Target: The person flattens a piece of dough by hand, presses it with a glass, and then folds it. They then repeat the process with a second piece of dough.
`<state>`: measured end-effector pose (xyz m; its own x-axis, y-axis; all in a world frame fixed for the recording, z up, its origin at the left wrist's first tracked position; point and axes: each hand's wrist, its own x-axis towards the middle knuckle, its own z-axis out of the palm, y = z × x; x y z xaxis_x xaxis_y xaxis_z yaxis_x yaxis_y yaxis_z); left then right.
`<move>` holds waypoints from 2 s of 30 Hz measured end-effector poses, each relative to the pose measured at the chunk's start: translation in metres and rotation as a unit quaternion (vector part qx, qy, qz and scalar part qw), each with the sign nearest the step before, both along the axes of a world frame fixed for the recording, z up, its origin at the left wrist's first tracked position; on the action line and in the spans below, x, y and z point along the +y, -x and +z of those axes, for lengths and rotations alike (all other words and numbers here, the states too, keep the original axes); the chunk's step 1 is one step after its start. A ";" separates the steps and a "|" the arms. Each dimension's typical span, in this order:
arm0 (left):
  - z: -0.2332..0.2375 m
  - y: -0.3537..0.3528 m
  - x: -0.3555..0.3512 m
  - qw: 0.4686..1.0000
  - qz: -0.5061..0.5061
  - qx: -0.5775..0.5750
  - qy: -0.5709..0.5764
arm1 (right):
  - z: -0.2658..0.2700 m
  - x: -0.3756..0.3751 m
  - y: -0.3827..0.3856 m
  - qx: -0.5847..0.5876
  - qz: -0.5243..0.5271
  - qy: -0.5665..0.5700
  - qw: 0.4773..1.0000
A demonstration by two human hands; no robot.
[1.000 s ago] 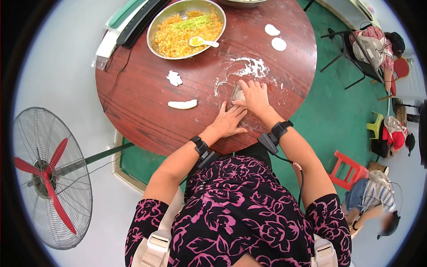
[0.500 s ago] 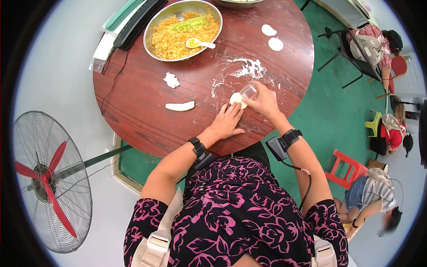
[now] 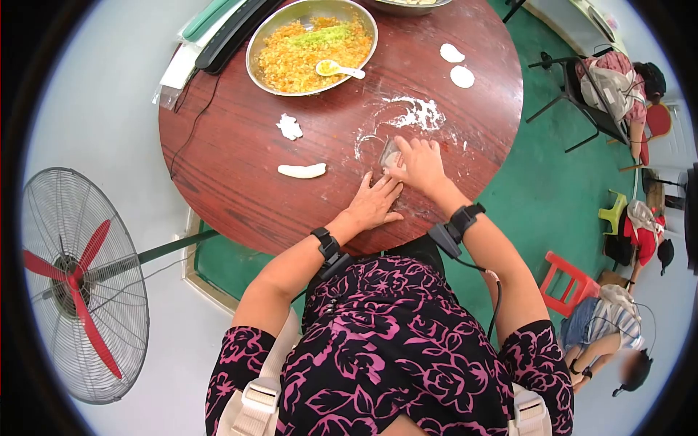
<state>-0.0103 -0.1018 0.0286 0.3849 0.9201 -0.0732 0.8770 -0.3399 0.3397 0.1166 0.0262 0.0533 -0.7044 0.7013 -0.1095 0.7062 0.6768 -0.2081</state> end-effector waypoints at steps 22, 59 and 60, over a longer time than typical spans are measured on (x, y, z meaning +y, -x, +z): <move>-0.022 -0.017 0.058 0.921 0.358 -0.129 -0.083 | -0.032 -0.007 -0.105 0.380 -0.445 0.461 0.667; -0.028 0.015 0.084 0.946 0.120 -0.105 -0.282 | 0.047 0.032 -0.062 -0.238 -0.161 0.264 0.921; -0.021 0.010 0.074 0.951 0.097 -0.116 -0.269 | 0.043 0.028 -0.065 -0.232 -0.160 0.274 0.920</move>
